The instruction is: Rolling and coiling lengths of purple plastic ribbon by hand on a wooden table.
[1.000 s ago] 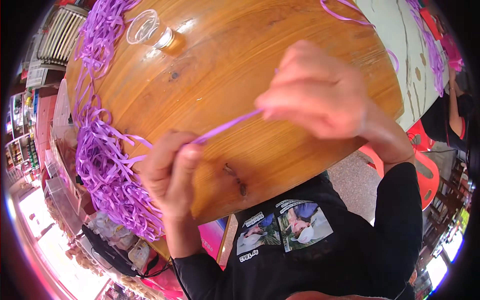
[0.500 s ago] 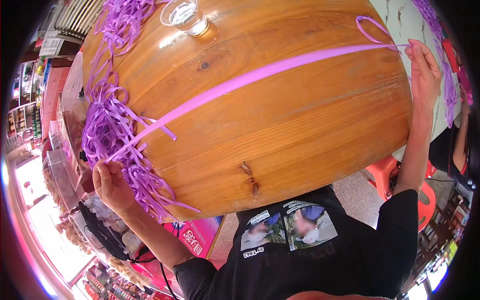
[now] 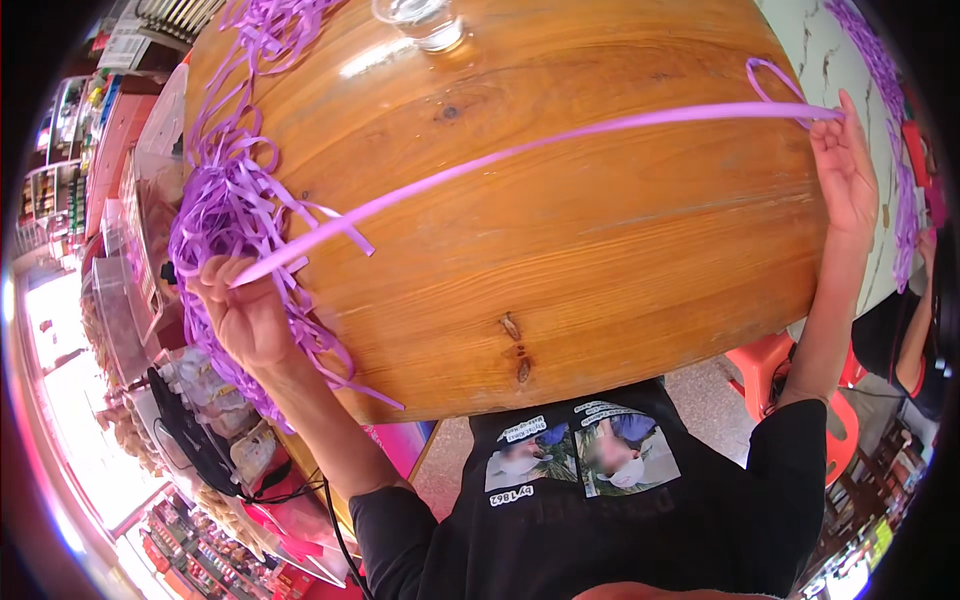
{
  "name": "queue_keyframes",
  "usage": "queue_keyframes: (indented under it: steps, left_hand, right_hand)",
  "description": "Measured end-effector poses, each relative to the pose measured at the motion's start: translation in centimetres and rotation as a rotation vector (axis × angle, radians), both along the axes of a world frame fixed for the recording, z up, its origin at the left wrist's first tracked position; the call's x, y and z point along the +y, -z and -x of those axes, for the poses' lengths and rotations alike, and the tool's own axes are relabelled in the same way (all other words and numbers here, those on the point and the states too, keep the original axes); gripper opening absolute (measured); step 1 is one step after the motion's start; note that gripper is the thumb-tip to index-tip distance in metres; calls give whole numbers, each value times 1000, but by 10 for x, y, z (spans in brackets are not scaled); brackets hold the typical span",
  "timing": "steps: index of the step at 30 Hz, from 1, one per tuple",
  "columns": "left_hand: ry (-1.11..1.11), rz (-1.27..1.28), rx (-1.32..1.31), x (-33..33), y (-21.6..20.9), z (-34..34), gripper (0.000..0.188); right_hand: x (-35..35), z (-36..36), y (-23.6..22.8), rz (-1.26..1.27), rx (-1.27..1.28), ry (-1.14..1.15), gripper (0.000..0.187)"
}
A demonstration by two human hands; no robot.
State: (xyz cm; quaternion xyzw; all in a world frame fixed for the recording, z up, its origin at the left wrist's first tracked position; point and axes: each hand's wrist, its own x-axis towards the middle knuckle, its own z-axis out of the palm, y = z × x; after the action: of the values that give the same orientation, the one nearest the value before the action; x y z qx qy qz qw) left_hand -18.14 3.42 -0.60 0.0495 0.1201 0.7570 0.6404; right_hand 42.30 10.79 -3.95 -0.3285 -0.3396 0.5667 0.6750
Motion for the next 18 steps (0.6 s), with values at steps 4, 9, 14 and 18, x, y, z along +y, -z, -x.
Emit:
queue_keyframes:
  steps: [4, 9, 14, 18]
  left_hand:
    - [30, -112, 179, 6, 8, -16, 29]
    - [-90, 213, 625, 5, 4, -88, 38]
    - [-66, 179, 911, -3, -4, -130, 25]
    - [-12, 58, 1008, -8, -5, -134, 25]
  right_hand:
    - [4, -12, 3, 71, 365, -85, 33]
    - [3, -4, -7, 40, 364, -82, 25]
    - [0, 73, -20, -48, 25, -96, 29]
    - [-8, 135, -30, -157, -314, -240, 24]
